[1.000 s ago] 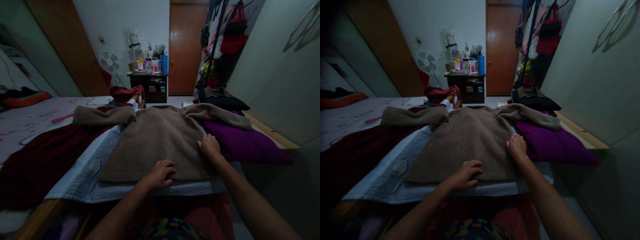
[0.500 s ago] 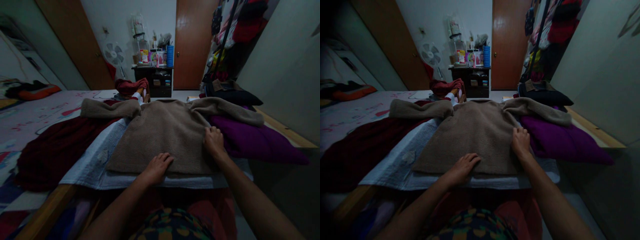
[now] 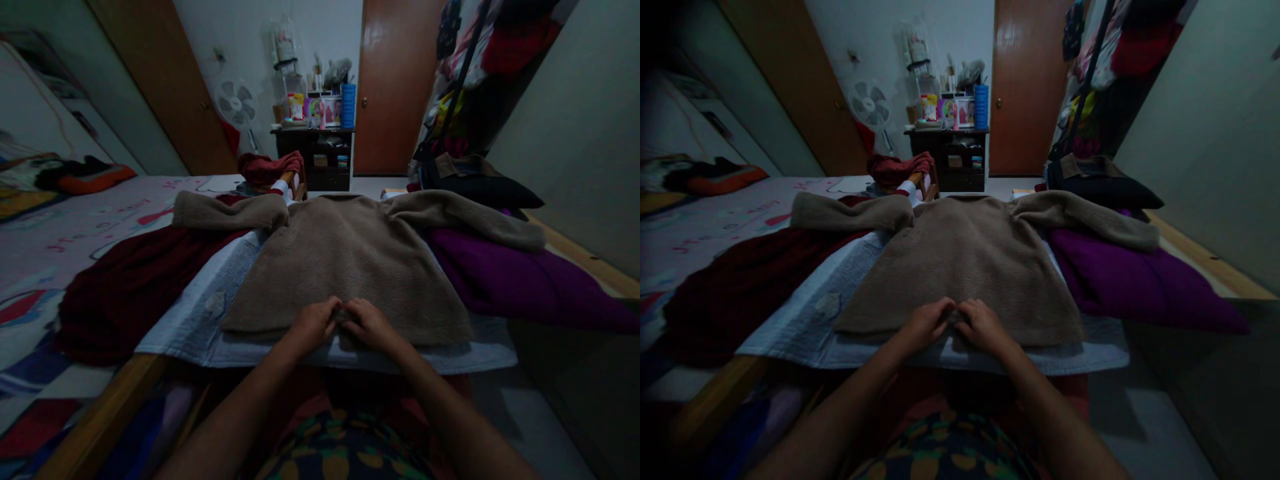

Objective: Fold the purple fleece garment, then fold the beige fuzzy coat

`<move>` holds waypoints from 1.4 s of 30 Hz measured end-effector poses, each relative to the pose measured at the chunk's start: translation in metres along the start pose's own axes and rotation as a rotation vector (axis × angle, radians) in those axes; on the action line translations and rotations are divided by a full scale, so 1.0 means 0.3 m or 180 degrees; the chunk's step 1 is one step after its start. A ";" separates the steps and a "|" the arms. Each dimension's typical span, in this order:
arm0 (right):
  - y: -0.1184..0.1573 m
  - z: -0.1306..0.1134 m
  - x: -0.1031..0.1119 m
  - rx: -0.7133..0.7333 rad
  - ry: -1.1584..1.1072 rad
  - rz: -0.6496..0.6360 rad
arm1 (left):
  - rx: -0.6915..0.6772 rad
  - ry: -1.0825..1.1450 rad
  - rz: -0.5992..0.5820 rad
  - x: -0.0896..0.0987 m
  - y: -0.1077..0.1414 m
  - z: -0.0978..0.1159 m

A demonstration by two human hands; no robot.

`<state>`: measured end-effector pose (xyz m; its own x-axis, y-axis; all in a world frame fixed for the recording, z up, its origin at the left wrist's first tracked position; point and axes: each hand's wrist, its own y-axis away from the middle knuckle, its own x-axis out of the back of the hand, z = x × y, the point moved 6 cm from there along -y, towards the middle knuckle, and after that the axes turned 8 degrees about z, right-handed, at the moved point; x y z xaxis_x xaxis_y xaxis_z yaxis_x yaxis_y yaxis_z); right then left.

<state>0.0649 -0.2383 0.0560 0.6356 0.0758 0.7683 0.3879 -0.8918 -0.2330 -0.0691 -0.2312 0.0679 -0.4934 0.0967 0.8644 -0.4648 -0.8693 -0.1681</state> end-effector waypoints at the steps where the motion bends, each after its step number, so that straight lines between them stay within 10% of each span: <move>1: -0.008 0.013 -0.002 -0.0084 -0.0094 -0.0013 | -0.0053 -0.0111 0.0175 0.008 0.007 0.011; 9: -0.063 0.118 0.006 -0.0932 -0.1443 0.0045 | -0.1056 -0.0811 0.0403 -0.031 0.078 0.118; 17: -0.075 0.057 0.056 -0.0443 -0.1050 0.0327 | -0.1117 -0.0975 0.0002 -0.116 0.093 0.122; 32: 0.039 -0.016 0.007 0.0353 0.0185 -0.0142 | -0.1282 -0.1183 0.1709 -0.079 0.209 0.099; 42: 0.050 0.008 0.047 0.0120 -0.0993 -0.0400 | -0.0761 -0.0285 0.0446 -0.059 0.138 0.041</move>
<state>0.0813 -0.2494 0.0621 0.7525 0.3223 0.5743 0.4971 -0.8500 -0.1744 -0.0706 -0.2749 0.0514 -0.5031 -0.0687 0.8615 -0.5621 -0.7311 -0.3866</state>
